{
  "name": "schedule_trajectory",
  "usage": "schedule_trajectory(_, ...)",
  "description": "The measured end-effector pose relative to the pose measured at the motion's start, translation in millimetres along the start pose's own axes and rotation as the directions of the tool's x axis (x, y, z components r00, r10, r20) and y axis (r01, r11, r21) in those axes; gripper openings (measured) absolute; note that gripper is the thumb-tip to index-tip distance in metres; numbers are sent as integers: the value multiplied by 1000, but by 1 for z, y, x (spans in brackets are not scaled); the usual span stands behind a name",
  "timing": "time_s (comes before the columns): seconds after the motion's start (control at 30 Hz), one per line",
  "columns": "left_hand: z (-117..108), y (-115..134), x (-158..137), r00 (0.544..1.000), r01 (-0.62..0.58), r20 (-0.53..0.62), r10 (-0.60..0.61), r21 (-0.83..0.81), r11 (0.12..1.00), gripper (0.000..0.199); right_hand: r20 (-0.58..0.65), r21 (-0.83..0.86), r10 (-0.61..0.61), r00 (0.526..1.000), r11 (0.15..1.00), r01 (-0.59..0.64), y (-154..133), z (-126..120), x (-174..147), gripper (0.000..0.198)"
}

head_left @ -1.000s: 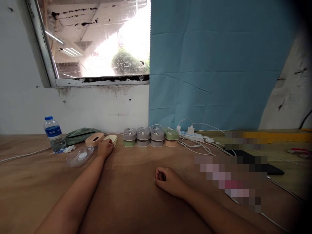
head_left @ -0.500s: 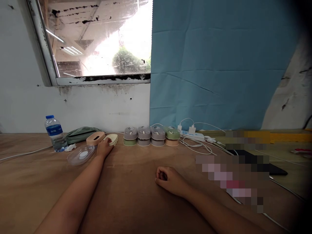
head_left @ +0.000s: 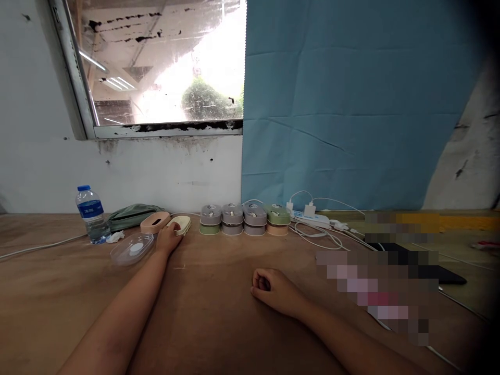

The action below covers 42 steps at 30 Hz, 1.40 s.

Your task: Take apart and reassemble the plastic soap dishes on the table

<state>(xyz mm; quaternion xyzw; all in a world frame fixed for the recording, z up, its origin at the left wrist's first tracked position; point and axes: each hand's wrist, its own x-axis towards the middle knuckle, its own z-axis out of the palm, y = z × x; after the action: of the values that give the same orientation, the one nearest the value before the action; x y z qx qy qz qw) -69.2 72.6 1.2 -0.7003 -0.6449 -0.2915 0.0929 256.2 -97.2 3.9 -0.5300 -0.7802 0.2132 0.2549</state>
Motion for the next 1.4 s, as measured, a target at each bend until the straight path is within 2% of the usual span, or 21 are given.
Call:
schedule_trajectory(0.17, -2, 1, 0, 1000, -21, -14, 21, 27, 999, 24, 2, 1, 1, 1000, 1000, -1, -2, -1, 0, 5)
schedule_trajectory(0.27, -2, 10, -4, 997, -47, -52, 49, 40, 998, 32, 6, 3, -1, 1000, 1000, 1, -3, -2, -1, 5)
schedule_trajectory(0.37, 3, 31, -8, 990, -84, -107, 89, 47, 995, 47, 5, -3, -7, 1000, 1000, 7, -3, -1, -1, 4)
schedule_trajectory(0.47, 14, 63, -9, 973, -121, -196, 121, 10, 993, 60, -1, -16, -12, 1000, 1000, 12, -2, -1, 0, 4)
schedule_trajectory(0.53, 23, 86, -6, 958, -73, -282, 51, -68, 995, 68, -3, -20, -14, 1000, 1000, 14, -1, -1, 0, 5)
schedule_trajectory(0.63, 36, 114, 1, 928, 86, -339, -155, -209, 974, 80, -11, -21, -25, 1000, 999, 24, 0, 0, 0, 4)
schedule_trajectory(0.67, 40, 120, 4, 925, 108, -333, -183, -230, 967, 83, -16, -21, -28, 999, 999, 28, 0, 0, 0, 4)
schedule_trajectory(0.73, 46, 126, 9, 940, 88, -305, -154, -221, 971, 83, -19, -17, -32, 999, 999, 32, 1, 1, 0, 4)
schedule_trajectory(0.83, 50, 125, 13, 956, 48, -275, -98, -180, 982, 72, -20, -10, -29, 999, 1000, 29, 2, 3, 1, 5)
schedule_trajectory(0.93, 47, 120, 13, 949, 86, -279, -145, -214, 973, 63, -27, 1, -28, 999, 1000, 28, 3, 3, 2, 5)
schedule_trajectory(1.07, 34, 114, 4, 906, 150, -327, -268, -345, 926, 60, -21, 21, -35, 999, 999, 35, 2, 0, 1, 4)
schedule_trajectory(1.17, 20, 107, -11, 887, 90, -350, -301, -507, 857, 60, -26, 31, -39, 999, 999, 39, 0, -2, -1, 4)
schedule_trajectory(1.3, -2, 91, -44, 936, -55, -294, -193, -663, 746, 56, -77, 68, -45, 996, 996, 50, -3, -3, -1, 4)
schedule_trajectory(1.4, -21, 83, -72, 985, -37, -141, -104, -746, 665, 55, -128, 111, -67, 990, 990, 81, -5, -5, 0, 3)
